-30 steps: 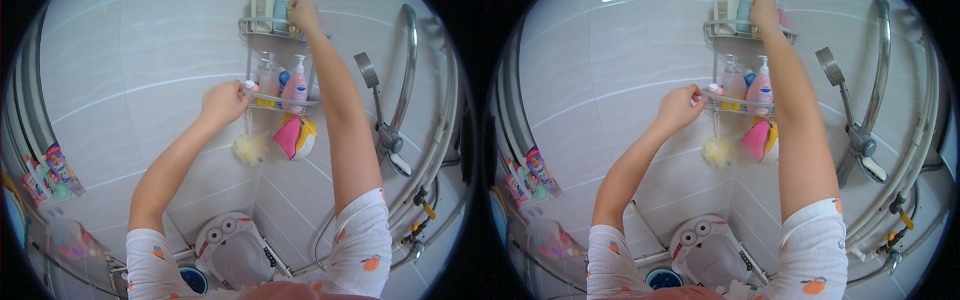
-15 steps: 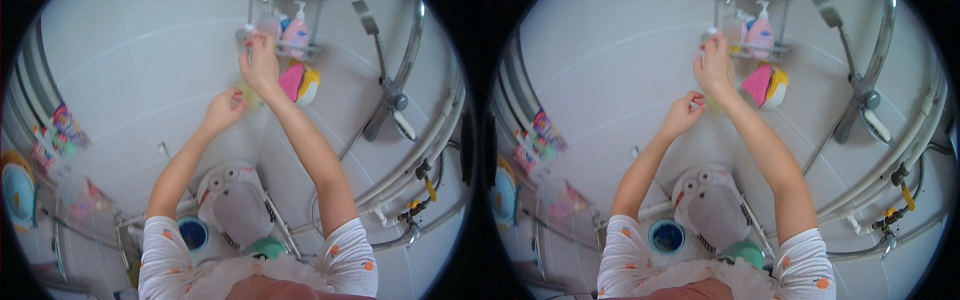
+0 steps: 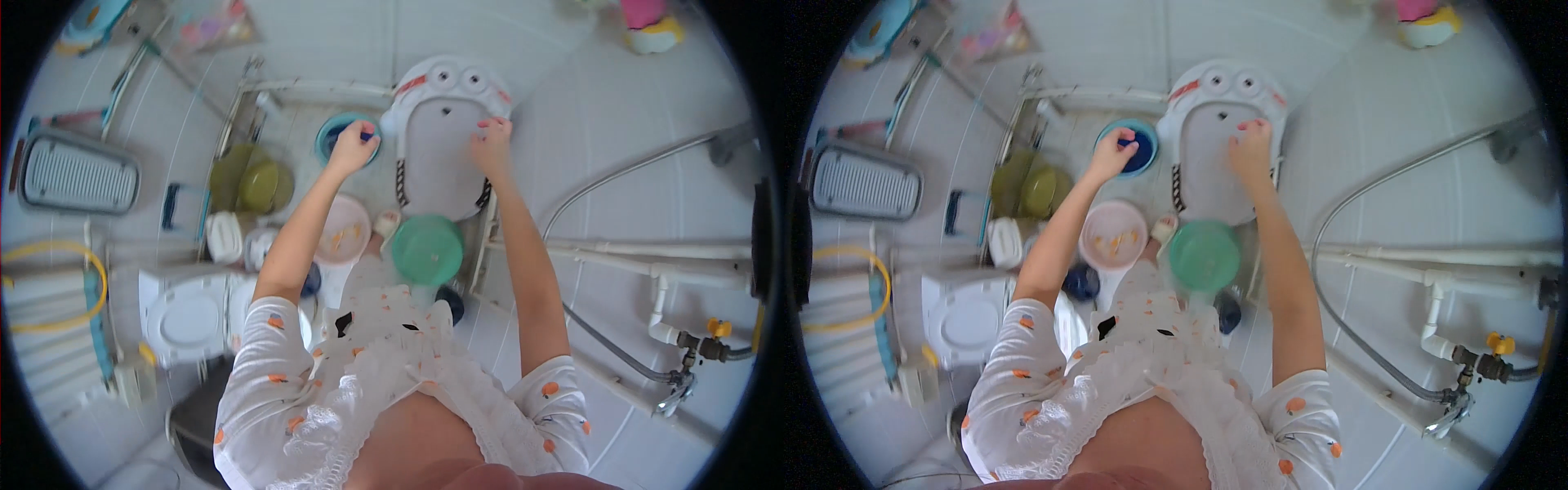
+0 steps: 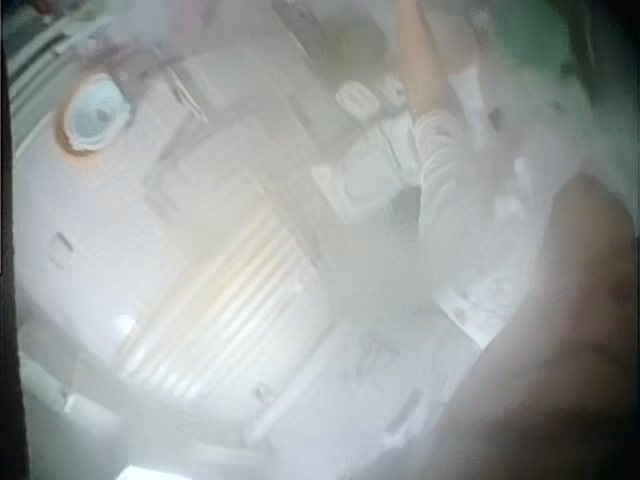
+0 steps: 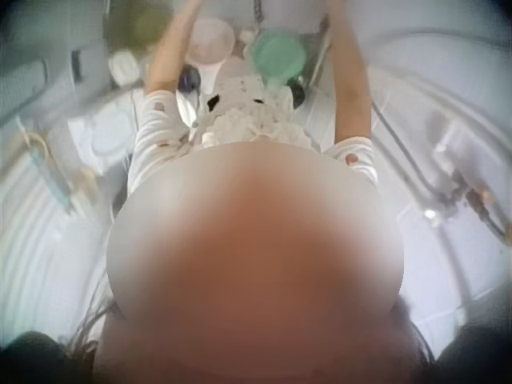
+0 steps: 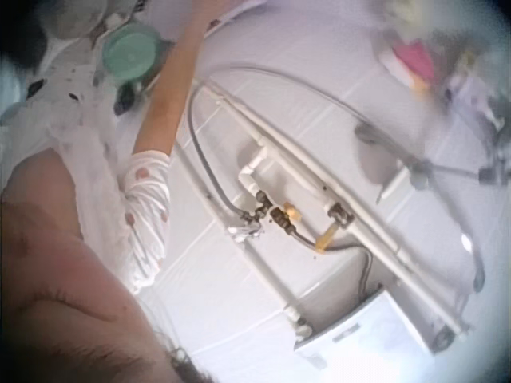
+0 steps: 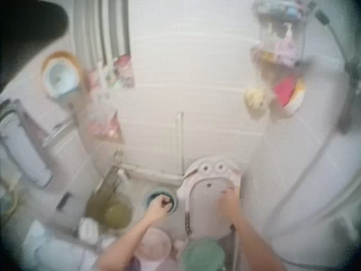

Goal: Washing and rinsing various plastic basins and small laundry items in a bathroom using a shower head and water scoop.

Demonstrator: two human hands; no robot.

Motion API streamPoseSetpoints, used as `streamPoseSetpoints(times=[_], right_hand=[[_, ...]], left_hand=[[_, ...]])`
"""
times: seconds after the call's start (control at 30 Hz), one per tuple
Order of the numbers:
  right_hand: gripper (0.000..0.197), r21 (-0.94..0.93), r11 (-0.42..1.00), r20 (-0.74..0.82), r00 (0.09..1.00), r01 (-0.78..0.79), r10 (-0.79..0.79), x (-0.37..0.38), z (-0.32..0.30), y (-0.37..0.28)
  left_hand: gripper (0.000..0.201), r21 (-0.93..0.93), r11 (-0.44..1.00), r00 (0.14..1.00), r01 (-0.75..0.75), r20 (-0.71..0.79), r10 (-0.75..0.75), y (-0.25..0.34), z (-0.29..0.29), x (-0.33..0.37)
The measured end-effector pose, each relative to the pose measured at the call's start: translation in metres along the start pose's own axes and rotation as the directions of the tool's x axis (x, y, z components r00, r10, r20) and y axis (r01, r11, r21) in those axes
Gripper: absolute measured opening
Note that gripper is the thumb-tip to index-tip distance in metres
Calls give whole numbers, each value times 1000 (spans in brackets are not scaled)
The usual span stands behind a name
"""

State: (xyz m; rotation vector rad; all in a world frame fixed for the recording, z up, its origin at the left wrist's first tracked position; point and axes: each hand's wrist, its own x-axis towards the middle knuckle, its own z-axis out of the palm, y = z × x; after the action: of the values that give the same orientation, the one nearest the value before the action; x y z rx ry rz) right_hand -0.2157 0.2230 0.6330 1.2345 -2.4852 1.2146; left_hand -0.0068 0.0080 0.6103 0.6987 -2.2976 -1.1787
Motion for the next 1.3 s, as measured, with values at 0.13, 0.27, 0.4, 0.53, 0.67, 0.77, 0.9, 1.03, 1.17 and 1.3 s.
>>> streamPoseSetpoints(times=[0.13,0.27,0.4,0.53,0.67,0.77,0.9,1.03,1.17,1.3], right_hand=[[26,22,978,189,961,-210,202,-82,41,0],[25,33,974,270,940,-225,208,-151,76,24],[23,17,952,363,889,-305,278,-210,116,28],[23,0,899,408,821,-438,400,-270,143,50],[18,-125,909,424,807,-398,411,-332,163,77],[20,-167,891,376,808,-423,454,-377,179,102],[28,-132,799,289,748,-587,598,-438,187,120],[29,-95,696,233,664,-712,711,-458,173,103],[28,-22,674,70,672,-738,737,-441,127,87],[27,45,766,-177,749,-642,638,-374,62,50]], left_hand=[[22,-21,964,960,267,-87,-268,-53,-32,-97],[18,-163,879,875,447,-126,-468,-84,-33,-182],[19,-169,800,784,576,-164,-599,-138,-46,-250],[19,-78,788,755,610,-243,-609,-158,-24,-294],[17,-28,793,766,609,-241,-596,-189,5,-320],[17,-36,778,765,627,-157,-624,-217,37,-328],[17,0,795,795,606,-14,-606,-254,83,-345],[16,-5,823,819,568,98,-565,-264,112,-338],[16,-66,887,871,458,233,-432,-234,132,-307],[16,-237,900,905,366,314,-286,-172,135,-246]])
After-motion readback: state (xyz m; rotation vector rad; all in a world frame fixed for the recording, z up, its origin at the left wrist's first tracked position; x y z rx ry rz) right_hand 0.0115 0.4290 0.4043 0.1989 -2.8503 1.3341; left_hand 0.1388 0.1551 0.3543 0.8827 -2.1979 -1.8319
